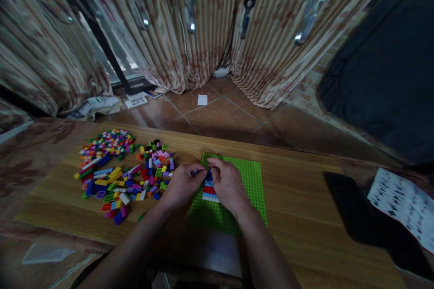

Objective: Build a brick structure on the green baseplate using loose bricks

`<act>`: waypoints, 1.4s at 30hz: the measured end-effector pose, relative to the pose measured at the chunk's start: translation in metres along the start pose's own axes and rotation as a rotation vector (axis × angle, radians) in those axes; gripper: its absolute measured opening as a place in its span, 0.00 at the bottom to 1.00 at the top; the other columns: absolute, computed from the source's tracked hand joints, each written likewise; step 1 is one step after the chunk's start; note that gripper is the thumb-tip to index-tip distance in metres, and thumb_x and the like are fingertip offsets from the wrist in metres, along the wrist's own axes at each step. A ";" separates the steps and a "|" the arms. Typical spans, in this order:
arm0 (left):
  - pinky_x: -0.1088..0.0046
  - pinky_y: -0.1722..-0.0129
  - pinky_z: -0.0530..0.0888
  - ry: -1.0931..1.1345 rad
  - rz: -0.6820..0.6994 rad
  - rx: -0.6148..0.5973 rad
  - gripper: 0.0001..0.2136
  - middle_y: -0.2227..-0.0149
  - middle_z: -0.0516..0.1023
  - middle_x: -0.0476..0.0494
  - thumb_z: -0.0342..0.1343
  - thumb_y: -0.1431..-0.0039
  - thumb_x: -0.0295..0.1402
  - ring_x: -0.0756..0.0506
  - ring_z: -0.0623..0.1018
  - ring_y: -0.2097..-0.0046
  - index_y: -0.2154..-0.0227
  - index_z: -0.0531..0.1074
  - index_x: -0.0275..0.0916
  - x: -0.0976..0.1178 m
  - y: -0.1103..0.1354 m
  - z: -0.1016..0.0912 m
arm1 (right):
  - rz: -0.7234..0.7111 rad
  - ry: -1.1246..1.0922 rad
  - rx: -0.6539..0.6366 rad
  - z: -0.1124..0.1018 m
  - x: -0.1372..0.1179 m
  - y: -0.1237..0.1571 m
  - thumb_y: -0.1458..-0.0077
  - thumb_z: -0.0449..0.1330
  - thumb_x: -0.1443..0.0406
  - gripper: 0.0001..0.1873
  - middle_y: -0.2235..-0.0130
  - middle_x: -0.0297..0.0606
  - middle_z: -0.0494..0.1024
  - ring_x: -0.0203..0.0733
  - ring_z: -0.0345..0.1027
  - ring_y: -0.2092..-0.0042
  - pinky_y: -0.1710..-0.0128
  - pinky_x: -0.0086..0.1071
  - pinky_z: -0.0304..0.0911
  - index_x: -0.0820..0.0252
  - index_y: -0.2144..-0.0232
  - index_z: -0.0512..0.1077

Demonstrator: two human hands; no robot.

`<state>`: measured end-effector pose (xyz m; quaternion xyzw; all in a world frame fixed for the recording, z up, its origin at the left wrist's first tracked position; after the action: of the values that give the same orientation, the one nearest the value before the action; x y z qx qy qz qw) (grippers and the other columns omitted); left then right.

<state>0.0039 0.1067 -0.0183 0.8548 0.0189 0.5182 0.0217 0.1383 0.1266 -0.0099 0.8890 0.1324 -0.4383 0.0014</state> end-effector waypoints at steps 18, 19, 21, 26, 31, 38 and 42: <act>0.74 0.66 0.70 -0.143 -0.032 -0.042 0.13 0.67 0.82 0.45 0.49 0.41 0.27 0.46 0.79 0.65 0.64 0.79 0.39 0.002 0.002 0.001 | 0.044 0.067 -0.035 0.004 0.006 -0.001 0.45 0.58 0.64 0.17 0.57 0.42 0.82 0.47 0.76 0.55 0.50 0.45 0.67 0.57 0.53 0.76; 0.74 0.64 0.71 -0.152 -0.039 -0.049 0.13 0.66 0.82 0.44 0.49 0.41 0.26 0.46 0.79 0.64 0.63 0.79 0.39 0.002 0.002 0.001 | 0.043 0.056 -0.032 0.004 0.006 -0.001 0.45 0.57 0.64 0.17 0.57 0.42 0.82 0.47 0.76 0.55 0.50 0.44 0.67 0.57 0.53 0.76; 0.74 0.61 0.72 -0.163 -0.060 -0.062 0.14 0.63 0.82 0.43 0.49 0.41 0.26 0.45 0.79 0.61 0.60 0.79 0.38 0.001 0.002 0.001 | 0.040 0.030 -0.021 0.004 0.005 -0.001 0.45 0.56 0.65 0.17 0.56 0.42 0.82 0.46 0.75 0.54 0.49 0.44 0.67 0.57 0.54 0.76; 0.72 0.54 0.72 -0.185 -0.092 -0.085 0.16 0.56 0.82 0.41 0.48 0.41 0.25 0.44 0.80 0.55 0.54 0.77 0.38 0.004 0.003 0.000 | 0.023 -0.034 -0.042 0.005 0.003 0.000 0.44 0.54 0.67 0.17 0.53 0.42 0.81 0.46 0.75 0.51 0.48 0.43 0.67 0.57 0.53 0.76; 0.72 0.56 0.72 -0.202 -0.089 -0.095 0.16 0.57 0.82 0.41 0.48 0.40 0.26 0.44 0.80 0.56 0.54 0.77 0.38 0.006 0.004 -0.001 | 0.020 -0.084 -0.059 0.005 0.003 -0.001 0.44 0.54 0.66 0.17 0.52 0.41 0.80 0.45 0.74 0.50 0.46 0.43 0.66 0.56 0.53 0.76; 0.72 0.59 0.71 -0.135 -0.043 -0.060 0.15 0.60 0.82 0.42 0.48 0.41 0.26 0.45 0.80 0.59 0.57 0.78 0.37 0.000 0.001 0.000 | 0.016 -0.156 -0.056 0.006 0.000 0.000 0.46 0.58 0.65 0.16 0.56 0.39 0.82 0.45 0.76 0.53 0.47 0.42 0.67 0.56 0.54 0.76; 0.73 0.58 0.71 -0.073 -0.027 -0.042 0.15 0.61 0.82 0.43 0.48 0.42 0.25 0.46 0.79 0.60 0.59 0.79 0.37 -0.003 -0.001 0.001 | 0.016 -0.169 -0.035 0.007 0.001 -0.001 0.48 0.60 0.66 0.17 0.58 0.39 0.83 0.44 0.77 0.55 0.49 0.41 0.69 0.56 0.55 0.76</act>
<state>0.0031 0.1070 -0.0216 0.8720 0.0188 0.4868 0.0474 0.1331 0.1265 -0.0147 0.8497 0.1322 -0.5095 0.0315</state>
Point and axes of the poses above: each hand's wrist, its own y-axis away from the middle knuckle, its own z-axis out of the palm, x = y × z, the point moved 6 cm from there along -y, towards the middle knuckle
